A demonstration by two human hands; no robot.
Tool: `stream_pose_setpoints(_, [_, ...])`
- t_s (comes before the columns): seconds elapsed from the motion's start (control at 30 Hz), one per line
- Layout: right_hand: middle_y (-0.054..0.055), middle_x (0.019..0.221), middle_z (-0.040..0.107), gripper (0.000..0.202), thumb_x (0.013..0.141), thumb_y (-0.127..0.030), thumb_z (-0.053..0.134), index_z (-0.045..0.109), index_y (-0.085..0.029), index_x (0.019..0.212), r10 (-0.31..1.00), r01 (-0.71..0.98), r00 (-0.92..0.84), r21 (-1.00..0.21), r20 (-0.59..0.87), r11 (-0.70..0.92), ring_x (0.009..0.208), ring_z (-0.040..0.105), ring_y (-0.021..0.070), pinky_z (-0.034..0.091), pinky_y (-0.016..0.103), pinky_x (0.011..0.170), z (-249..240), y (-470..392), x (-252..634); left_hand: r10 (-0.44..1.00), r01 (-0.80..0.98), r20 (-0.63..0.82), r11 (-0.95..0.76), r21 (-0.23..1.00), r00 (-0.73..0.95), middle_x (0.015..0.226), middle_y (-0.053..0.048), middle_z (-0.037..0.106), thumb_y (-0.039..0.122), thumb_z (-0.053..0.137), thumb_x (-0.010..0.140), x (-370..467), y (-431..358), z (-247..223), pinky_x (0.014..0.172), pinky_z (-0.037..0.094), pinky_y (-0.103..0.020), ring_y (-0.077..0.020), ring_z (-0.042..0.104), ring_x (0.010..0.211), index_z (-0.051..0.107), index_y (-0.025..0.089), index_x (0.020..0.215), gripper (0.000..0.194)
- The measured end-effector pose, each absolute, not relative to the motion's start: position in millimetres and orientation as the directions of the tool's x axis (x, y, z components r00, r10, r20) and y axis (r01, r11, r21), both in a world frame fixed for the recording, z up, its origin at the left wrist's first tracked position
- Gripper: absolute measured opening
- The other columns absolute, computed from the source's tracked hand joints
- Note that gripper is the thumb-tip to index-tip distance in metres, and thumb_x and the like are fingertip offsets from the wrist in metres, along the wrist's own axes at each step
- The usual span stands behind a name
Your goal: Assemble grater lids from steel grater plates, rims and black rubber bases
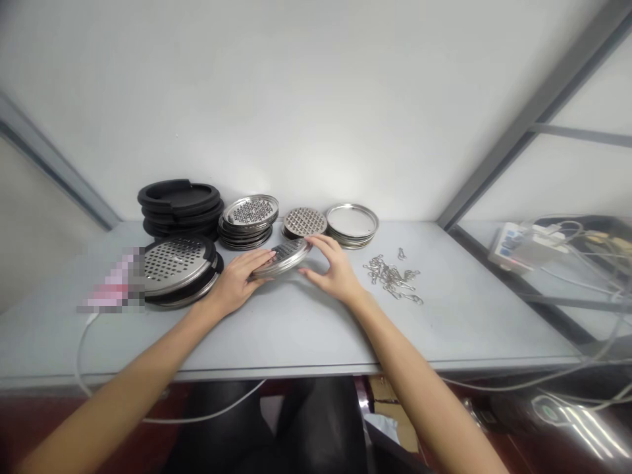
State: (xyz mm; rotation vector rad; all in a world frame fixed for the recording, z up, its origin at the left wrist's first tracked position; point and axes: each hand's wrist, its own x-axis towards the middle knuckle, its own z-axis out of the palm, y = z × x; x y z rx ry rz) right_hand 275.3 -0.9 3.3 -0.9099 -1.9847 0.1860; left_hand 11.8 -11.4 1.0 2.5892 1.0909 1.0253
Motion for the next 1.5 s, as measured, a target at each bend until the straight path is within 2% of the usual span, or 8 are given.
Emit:
stream_pose_setpoints(0.2, [0.009, 0.121, 0.065, 0.033, 0.087, -0.030, 0.063, 0.063, -0.027, 0.120, 0.608, 0.499, -0.329, -0.414, 0.722, 0.761, 0.114, 0.060, 0.0253, 0.050, 0.045, 0.100, 2, -5, 271, 0.690, 0.604, 0.528, -0.710, 0.361, 0.496, 0.124, -0.010, 0.066, 0.032, 0.070, 0.084, 14, -13, 2, 0.102, 0.045, -0.045, -0.0266, 0.059, 0.117, 0.059, 0.020, 0.128, 0.047])
stream_pose_setpoints(0.57, [0.007, 0.105, 0.072, 0.027, 0.081, -0.035, 0.068, 0.066, -0.020, 0.104, 0.840, 0.379, -0.101, -0.760, 0.533, 0.527, 0.096, 0.068, 0.0233, 0.060, 0.037, 0.077, -5, 6, 278, 0.797, 0.497, 0.490, -0.604, 0.623, 0.353, 0.120, -0.008, 0.067, 0.036, 0.052, 0.095, 14, -14, 10, 0.095, 0.049, -0.035, -0.0232, 0.064, 0.109, 0.057, 0.017, 0.126, 0.037])
stream_pose_setpoints(0.7, [0.008, 0.108, 0.070, 0.032, 0.079, -0.030, 0.068, 0.065, -0.021, 0.109, 0.754, 0.446, -0.173, -0.632, 0.633, 0.633, 0.099, 0.066, 0.0242, 0.056, 0.043, 0.087, -1, 1, 275, 0.765, 0.460, 0.501, -0.644, 0.611, 0.405, 0.117, -0.007, 0.069, 0.031, 0.056, 0.092, 14, -15, 7, 0.095, 0.049, -0.035, -0.0224, 0.064, 0.107, 0.062, 0.017, 0.120, 0.031])
stream_pose_setpoints(0.8, [0.010, 0.116, 0.067, 0.042, 0.076, -0.025, 0.068, 0.061, -0.023, 0.117, 0.646, 0.494, -0.259, -0.476, 0.718, 0.727, 0.110, 0.061, 0.0268, 0.049, 0.047, 0.098, 1, -4, 268, 0.697, 0.484, 0.549, -0.716, 0.503, 0.460, 0.121, -0.007, 0.068, 0.024, 0.057, 0.091, 14, -14, 3, 0.101, 0.046, -0.039, -0.0219, 0.062, 0.113, 0.061, 0.020, 0.122, 0.031])
stream_pose_setpoints(0.97, [0.009, 0.114, 0.069, 0.033, 0.083, -0.024, 0.062, 0.064, -0.025, 0.116, 0.609, 0.504, -0.321, -0.414, 0.725, 0.758, 0.106, 0.064, 0.0254, 0.052, 0.046, 0.094, -5, -8, 260, 0.652, 0.580, 0.583, -0.739, 0.343, 0.485, 0.120, -0.008, 0.069, 0.025, 0.061, 0.090, 12, -14, 3, 0.099, 0.045, -0.044, -0.0238, 0.062, 0.113, 0.062, 0.022, 0.122, 0.032])
stream_pose_setpoints(1.13, [0.006, 0.110, 0.073, 0.025, 0.086, -0.027, 0.063, 0.071, -0.025, 0.110, 0.664, 0.435, -0.317, -0.519, 0.677, 0.736, 0.099, 0.069, 0.0232, 0.056, 0.040, 0.090, -6, -5, 266, 0.676, 0.596, 0.615, -0.706, 0.384, 0.405, 0.118, -0.008, 0.069, 0.031, 0.064, 0.088, 16, -13, 5, 0.099, 0.046, -0.041, -0.0236, 0.063, 0.111, 0.062, 0.020, 0.120, 0.033])
stream_pose_setpoints(1.33, [0.005, 0.097, 0.077, 0.026, 0.076, -0.036, 0.075, 0.076, -0.022, 0.099, 0.800, 0.324, -0.164, -0.734, 0.577, 0.597, 0.087, 0.072, 0.0251, 0.058, 0.041, 0.085, -3, -1, 272, 0.767, 0.581, 0.552, -0.625, 0.522, 0.328, 0.125, -0.011, 0.064, 0.033, 0.060, 0.090, 12, -7, 4, 0.100, 0.047, -0.037, -0.0232, 0.061, 0.114, 0.056, 0.016, 0.127, 0.041])
stream_pose_setpoints(1.5, [0.005, 0.093, 0.077, 0.031, 0.072, -0.037, 0.077, 0.074, -0.019, 0.097, 0.839, 0.214, -0.175, -0.812, 0.515, 0.543, 0.086, 0.072, 0.0243, 0.058, 0.041, 0.085, -4, 4, 273, 0.796, 0.560, 0.521, -0.594, 0.577, 0.308, 0.118, -0.007, 0.068, 0.032, 0.055, 0.092, 11, -7, 5, 0.093, 0.050, -0.034, -0.0219, 0.064, 0.106, 0.061, 0.018, 0.121, 0.033])
